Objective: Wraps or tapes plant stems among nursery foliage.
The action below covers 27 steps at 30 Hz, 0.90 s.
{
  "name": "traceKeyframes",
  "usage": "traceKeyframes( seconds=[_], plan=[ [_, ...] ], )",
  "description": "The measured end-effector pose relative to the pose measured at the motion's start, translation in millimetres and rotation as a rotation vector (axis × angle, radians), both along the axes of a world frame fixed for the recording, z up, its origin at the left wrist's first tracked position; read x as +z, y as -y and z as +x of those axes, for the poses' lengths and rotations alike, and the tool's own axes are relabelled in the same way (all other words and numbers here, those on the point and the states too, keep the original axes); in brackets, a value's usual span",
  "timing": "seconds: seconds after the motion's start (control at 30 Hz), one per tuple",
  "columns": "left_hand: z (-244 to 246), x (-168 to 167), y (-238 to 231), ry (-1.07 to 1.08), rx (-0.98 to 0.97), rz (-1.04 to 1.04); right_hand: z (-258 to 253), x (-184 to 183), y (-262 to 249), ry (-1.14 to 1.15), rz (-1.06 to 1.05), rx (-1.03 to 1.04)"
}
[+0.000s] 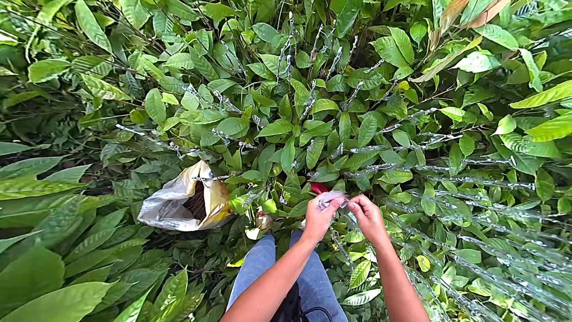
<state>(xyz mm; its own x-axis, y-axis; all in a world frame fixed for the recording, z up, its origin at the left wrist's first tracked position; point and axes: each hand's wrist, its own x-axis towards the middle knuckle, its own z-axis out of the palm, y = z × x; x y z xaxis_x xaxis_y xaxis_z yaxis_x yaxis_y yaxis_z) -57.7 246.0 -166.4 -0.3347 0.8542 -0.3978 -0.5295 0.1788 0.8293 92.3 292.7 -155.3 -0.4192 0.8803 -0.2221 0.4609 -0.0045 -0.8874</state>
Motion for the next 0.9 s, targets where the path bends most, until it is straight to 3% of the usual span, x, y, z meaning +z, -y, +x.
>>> traceKeyframes(
  seconds=[0.23, 0.33, 0.43, 0.5, 0.67, 0.9],
  plan=[
    [5.9, 3.6, -15.6, 0.093, -0.031, -0.065, 19.1, 21.6, -22.4, 0.087, 0.072, 0.110],
    [1.9, 0.5, -17.7, 0.092, -0.090, -0.087, 36.8, 56.2, -60.8, 0.474, 0.243, 0.163],
    [-3.8, -4.6, -15.5, 0.078, -0.091, -0.123, 49.7, 81.3, -108.1, 0.925, 0.251, 0.101],
    [-5.5, -7.9, -11.3, 0.083, -0.093, -0.141, 50.0, 81.8, -132.5, 1.145, 0.180, 0.102],
    [-7.6, -13.6, 0.5, 0.084, -0.116, -0.167, 30.0, 71.6, -155.0, 1.403, 0.080, 0.209],
    [-17.9, -17.2, 9.3, 0.105, -0.083, -0.192, 5.9, 55.9, -164.9, 1.565, -0.013, 0.284]
  ],
)
